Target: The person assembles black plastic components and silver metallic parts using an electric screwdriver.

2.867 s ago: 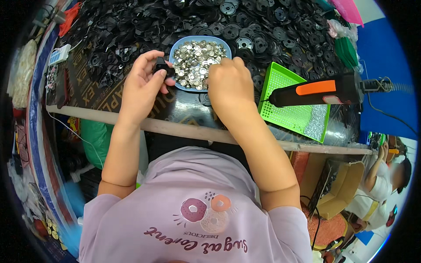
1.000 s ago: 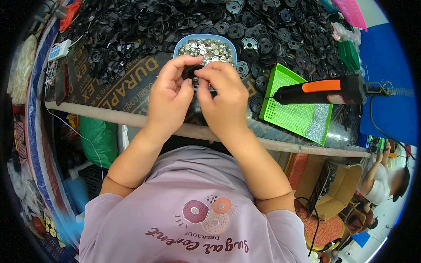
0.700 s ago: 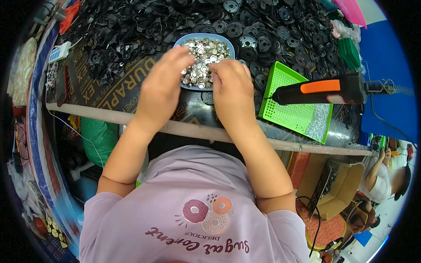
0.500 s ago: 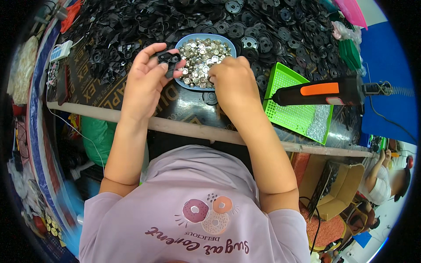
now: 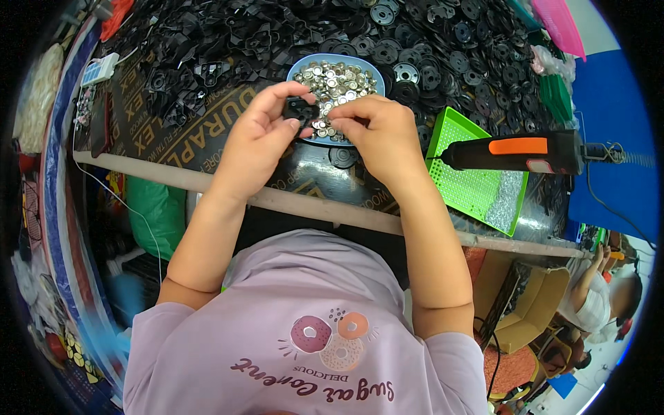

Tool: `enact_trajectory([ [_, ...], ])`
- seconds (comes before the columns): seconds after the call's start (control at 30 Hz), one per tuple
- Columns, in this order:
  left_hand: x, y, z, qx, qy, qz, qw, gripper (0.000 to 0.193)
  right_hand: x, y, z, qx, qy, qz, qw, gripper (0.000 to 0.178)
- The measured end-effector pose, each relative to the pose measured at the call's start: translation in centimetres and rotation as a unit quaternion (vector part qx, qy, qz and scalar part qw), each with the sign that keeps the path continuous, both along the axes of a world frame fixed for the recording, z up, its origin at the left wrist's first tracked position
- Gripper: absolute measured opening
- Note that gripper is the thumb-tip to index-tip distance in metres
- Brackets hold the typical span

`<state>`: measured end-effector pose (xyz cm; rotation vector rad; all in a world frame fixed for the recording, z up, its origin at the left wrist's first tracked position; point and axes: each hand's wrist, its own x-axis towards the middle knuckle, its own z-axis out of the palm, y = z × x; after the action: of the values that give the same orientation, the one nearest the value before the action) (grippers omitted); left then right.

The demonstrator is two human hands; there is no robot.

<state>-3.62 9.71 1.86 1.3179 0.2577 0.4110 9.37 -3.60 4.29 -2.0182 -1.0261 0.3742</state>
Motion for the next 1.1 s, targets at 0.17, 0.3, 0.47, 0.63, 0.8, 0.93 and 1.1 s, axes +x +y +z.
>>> enact_trajectory([
  [0.17,1.0,-1.4,0.3,-0.091,-0.023,-0.017,0.995,0.045,-0.1,-0.4,-0.6,0.141,0.338,-0.041,0.930,0.011],
  [0.3,1.1,-2.0,0.5,-0.111,-0.047,-0.033,0.992,0.047,-1.1,-0.1,-0.1,0.181,0.326,-0.028,0.927,0.011],
  [0.47,1.1,-2.5,0.7,-0.104,-0.048,-0.023,0.993,0.048,-1.5,0.0,-0.3,0.179,0.356,-0.058,0.915,0.008],
  [0.63,1.0,-3.0,1.0,-0.071,-0.051,0.012,0.996,0.045,-1.5,-0.2,-0.3,0.157,0.378,-0.067,0.910,0.010],
  [0.8,1.0,-2.6,0.8,-0.085,-0.040,0.007,0.996,0.040,-1.8,-0.4,0.0,0.186,0.372,-0.066,0.907,0.008],
  [0.93,0.8,-1.4,1.4,-0.190,0.012,-0.010,0.982,0.036,-1.7,-1.9,1.3,0.131,0.282,-0.099,0.945,0.007],
  [1.1,-0.2,0.1,0.7,-0.267,0.021,0.008,0.963,0.035,-2.3,-4.4,1.0,-0.012,-0.156,0.081,0.984,0.017],
])
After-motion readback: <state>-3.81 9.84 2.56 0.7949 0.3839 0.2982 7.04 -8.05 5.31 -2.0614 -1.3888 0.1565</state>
